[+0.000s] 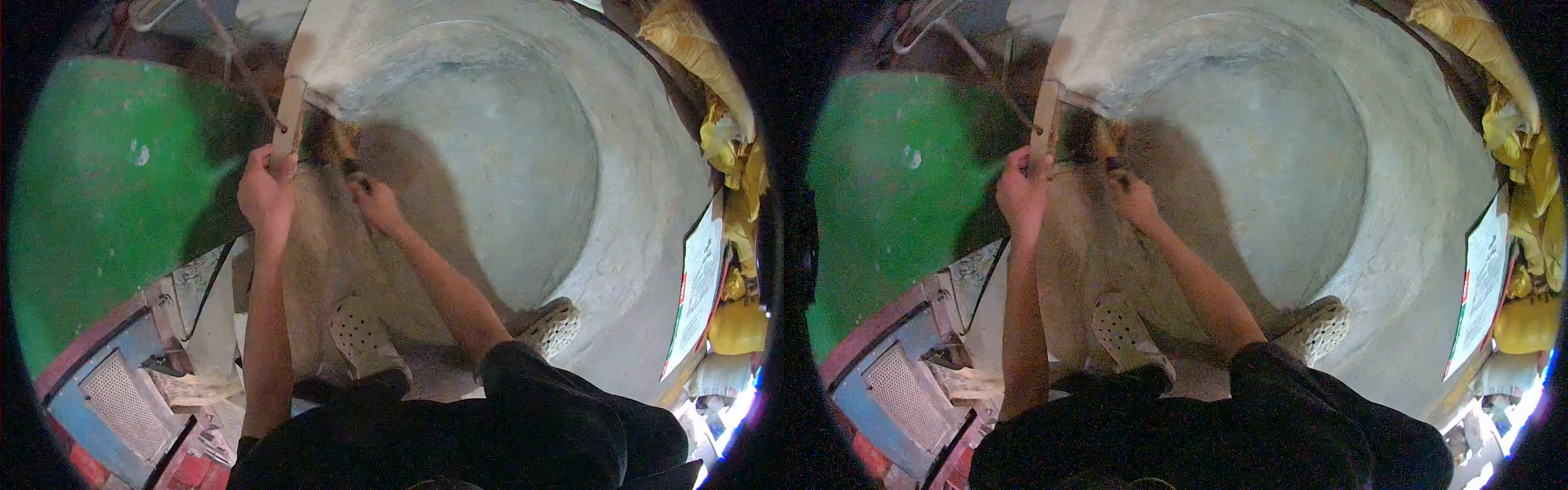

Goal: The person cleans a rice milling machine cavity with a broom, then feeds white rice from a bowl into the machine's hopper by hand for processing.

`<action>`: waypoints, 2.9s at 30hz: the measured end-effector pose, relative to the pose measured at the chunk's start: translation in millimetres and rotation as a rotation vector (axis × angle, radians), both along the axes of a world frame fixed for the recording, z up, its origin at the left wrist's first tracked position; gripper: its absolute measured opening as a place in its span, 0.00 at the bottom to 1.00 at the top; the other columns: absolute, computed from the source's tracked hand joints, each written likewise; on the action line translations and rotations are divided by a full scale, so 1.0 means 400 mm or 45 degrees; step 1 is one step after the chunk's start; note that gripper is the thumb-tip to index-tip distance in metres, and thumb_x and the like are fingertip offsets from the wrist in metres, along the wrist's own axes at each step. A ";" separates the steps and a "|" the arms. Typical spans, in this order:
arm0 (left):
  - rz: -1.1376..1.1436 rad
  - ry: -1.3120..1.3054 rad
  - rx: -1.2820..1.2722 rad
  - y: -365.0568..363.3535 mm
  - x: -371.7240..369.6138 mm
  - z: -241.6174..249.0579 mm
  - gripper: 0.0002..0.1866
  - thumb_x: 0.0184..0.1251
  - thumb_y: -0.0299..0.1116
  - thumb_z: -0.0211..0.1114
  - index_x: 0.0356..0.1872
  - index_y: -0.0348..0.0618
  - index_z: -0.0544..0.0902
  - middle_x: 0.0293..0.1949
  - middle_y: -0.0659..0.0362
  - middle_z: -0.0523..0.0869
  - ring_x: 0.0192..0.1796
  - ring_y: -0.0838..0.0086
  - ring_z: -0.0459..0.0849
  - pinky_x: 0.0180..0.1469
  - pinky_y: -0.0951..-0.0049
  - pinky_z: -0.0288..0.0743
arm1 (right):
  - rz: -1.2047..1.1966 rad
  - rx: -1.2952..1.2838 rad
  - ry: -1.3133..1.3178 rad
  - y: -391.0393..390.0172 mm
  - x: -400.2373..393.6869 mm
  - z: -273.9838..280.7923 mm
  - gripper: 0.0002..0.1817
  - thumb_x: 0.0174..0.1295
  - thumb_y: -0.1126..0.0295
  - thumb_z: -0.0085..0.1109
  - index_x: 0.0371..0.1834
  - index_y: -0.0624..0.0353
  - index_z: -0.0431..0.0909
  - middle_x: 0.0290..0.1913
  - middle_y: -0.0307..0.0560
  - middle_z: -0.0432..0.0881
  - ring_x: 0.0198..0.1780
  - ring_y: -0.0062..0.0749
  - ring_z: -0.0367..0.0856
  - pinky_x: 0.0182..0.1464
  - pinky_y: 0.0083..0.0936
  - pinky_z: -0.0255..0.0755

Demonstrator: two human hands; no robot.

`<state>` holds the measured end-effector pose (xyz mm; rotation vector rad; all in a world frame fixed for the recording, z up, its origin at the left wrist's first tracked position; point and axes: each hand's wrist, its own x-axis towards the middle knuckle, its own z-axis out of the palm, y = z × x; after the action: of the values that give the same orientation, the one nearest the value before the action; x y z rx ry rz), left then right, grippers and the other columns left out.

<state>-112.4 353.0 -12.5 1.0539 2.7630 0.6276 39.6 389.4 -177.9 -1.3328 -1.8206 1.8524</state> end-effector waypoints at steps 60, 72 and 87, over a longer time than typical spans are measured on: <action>0.007 0.092 -0.030 -0.008 0.000 -0.023 0.20 0.54 0.41 0.70 0.44 0.42 0.78 0.41 0.52 0.85 0.42 0.55 0.83 0.44 0.59 0.74 | 0.526 -0.546 -0.217 0.322 -0.038 -0.229 0.17 0.70 0.57 0.43 0.33 0.60 0.72 0.15 0.42 0.68 0.14 0.30 0.68 0.17 0.30 0.64; 0.028 0.162 -0.072 0.003 -0.001 -0.029 0.21 0.54 0.46 0.70 0.45 0.46 0.79 0.39 0.54 0.86 0.41 0.57 0.85 0.42 0.59 0.76 | 0.101 0.358 -0.153 0.080 0.214 -0.010 0.24 0.62 0.54 0.54 0.56 0.56 0.72 0.41 0.61 0.82 0.46 0.59 0.79 0.45 0.46 0.73; -0.015 0.090 0.007 0.011 -0.015 -0.017 0.20 0.55 0.43 0.69 0.44 0.43 0.78 0.40 0.52 0.84 0.43 0.55 0.83 0.42 0.57 0.74 | 0.109 0.164 -0.720 -0.039 0.137 0.003 0.29 0.66 0.59 0.48 0.71 0.41 0.56 0.47 0.59 0.80 0.49 0.51 0.80 0.47 0.45 0.73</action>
<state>-118.3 357.6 -19.3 1.1143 2.8142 0.6078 94.4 373.6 -176.9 -1.8909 -2.2401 1.4505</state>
